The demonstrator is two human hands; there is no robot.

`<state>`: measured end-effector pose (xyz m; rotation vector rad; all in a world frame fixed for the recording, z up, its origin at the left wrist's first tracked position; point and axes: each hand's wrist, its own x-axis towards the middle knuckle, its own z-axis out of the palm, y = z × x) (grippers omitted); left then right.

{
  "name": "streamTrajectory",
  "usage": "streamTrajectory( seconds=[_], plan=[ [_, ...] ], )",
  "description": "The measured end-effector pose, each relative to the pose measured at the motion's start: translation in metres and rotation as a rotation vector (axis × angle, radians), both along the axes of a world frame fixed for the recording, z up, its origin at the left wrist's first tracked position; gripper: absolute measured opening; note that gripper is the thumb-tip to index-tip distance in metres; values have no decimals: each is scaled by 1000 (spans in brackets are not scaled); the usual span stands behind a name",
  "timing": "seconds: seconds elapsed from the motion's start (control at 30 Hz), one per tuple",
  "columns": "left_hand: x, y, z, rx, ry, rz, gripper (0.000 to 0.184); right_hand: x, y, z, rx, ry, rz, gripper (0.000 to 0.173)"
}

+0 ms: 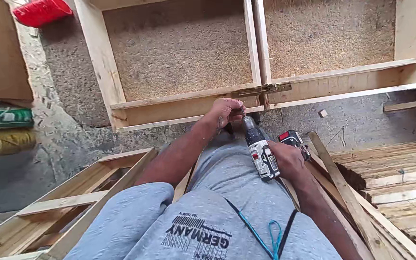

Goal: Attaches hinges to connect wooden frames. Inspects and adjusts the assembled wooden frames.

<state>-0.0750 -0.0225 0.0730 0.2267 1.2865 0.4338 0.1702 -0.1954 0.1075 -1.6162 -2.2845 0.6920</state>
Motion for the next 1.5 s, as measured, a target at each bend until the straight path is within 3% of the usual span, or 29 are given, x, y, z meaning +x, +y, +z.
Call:
streamTrajectory(
  seconds=[0.07,0.2,0.3,0.83,1.1,1.23,1.5],
  plan=[
    [4,9,1,24,41,-57,20,-5,-1,-7,15,-9,-46,37],
    [13,20,2,143,362,-363,23,-24,-7,-24,43,-41,-128,36],
    [8,21,-13,158,418,-443,24,-33,-7,-36,30,-28,-147,35],
    [6,30,-29,104,468,-457,22,-71,-2,-56,-13,-108,-232,33],
    [11,18,-18,185,409,-491,21,-61,-20,-51,31,11,-283,31],
    [27,18,-13,229,385,-487,22,-53,-24,-47,24,67,-330,38],
    [48,26,-21,152,388,-385,21,-36,-14,-56,-3,73,-336,38]
  ],
)
